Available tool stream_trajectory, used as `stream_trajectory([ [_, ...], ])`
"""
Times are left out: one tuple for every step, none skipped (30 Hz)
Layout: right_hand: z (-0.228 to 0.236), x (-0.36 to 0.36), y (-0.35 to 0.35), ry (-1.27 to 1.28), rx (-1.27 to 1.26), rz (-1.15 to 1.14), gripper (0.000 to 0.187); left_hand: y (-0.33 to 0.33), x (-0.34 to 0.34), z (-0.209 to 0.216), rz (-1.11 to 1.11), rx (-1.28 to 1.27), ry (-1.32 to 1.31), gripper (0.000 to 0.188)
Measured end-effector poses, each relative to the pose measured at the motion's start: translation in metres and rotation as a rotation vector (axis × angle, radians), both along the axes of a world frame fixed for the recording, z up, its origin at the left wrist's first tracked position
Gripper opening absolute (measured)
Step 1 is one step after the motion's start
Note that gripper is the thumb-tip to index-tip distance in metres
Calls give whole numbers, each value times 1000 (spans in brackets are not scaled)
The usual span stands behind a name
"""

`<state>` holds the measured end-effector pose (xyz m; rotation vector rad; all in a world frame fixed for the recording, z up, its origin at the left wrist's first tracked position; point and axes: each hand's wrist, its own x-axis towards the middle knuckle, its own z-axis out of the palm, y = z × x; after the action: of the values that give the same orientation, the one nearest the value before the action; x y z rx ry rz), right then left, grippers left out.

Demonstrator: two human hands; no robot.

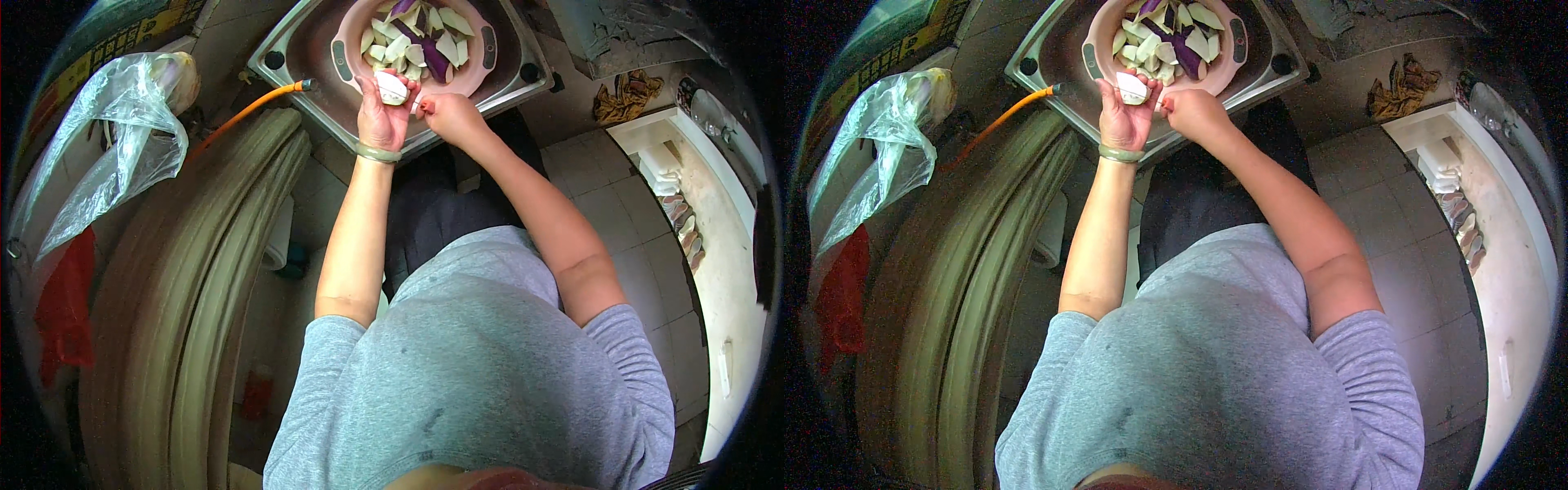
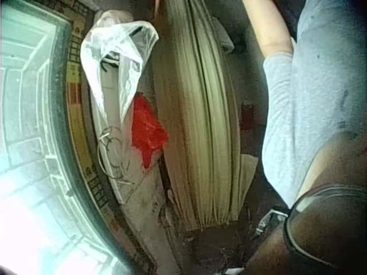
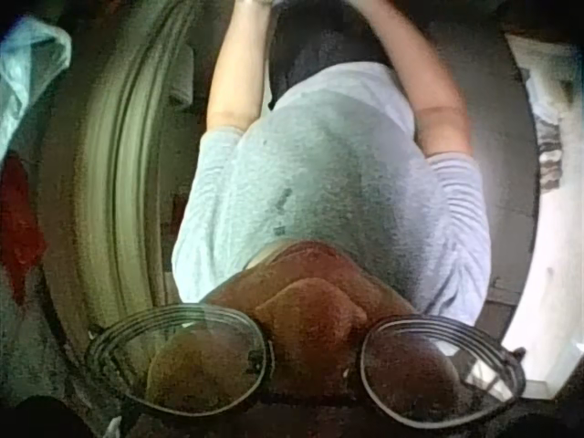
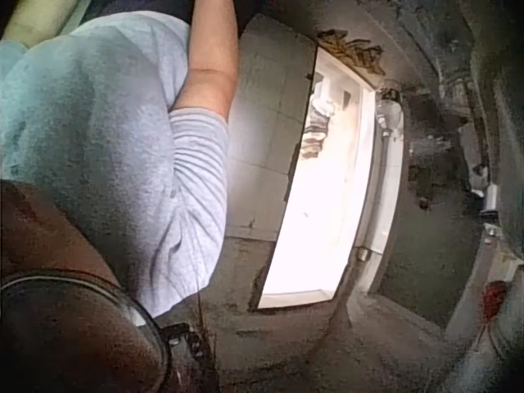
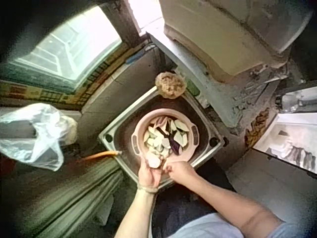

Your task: The recorder is peeling and cutting an eggplant over a bowl in a sink.

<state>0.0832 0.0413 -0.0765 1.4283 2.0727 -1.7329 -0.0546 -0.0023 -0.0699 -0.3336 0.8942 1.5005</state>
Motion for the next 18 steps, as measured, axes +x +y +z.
stream_trajectory([
  [3,-2,2,-22,10,23,12,2,3,3,8,20,7,50],
  [4,-3,2,-44,18,44,12,3,5,5,14,39,15,52],
  [3,-3,1,-73,31,48,12,2,5,7,19,41,23,48],
  [1,-4,0,-103,43,51,12,1,6,9,24,42,31,44],
  [2,-6,1,-132,58,56,12,1,7,9,31,46,39,40],
  [3,-7,1,-132,54,51,12,1,9,10,-1,39,109,37],
  [4,-8,2,-131,50,46,13,1,11,10,-33,31,179,35],
  [7,-9,3,-133,44,40,13,1,13,12,-67,23,247,34],
  [7,-10,4,-158,41,37,14,1,14,13,-89,3,234,33],
  [6,-12,5,-182,38,35,14,0,15,15,-110,-16,222,33],
  [5,-14,6,-205,36,32,15,1,15,16,-132,-35,211,33],
  [1,-15,5,-217,31,41,15,-1,14,10,-134,-40,218,34],
  [-5,-16,3,-228,25,50,15,-3,15,8,-156,-48,250,35],
  [-11,-17,1,-240,22,58,16,-4,15,6,-178,-54,282,37],
  [-18,-16,-2,-217,14,71,16,-5,16,5,-201,-60,315,39],
  [-24,-16,-4,-194,7,83,16,-7,17,4,-186,-56,313,41],
  [-33,-16,-7,-171,2,94,16,-9,18,4,-172,-50,313,42],
  [-46,-14,-10,-120,-6,133,16,-9,20,5,-161,-43,310,44],
])
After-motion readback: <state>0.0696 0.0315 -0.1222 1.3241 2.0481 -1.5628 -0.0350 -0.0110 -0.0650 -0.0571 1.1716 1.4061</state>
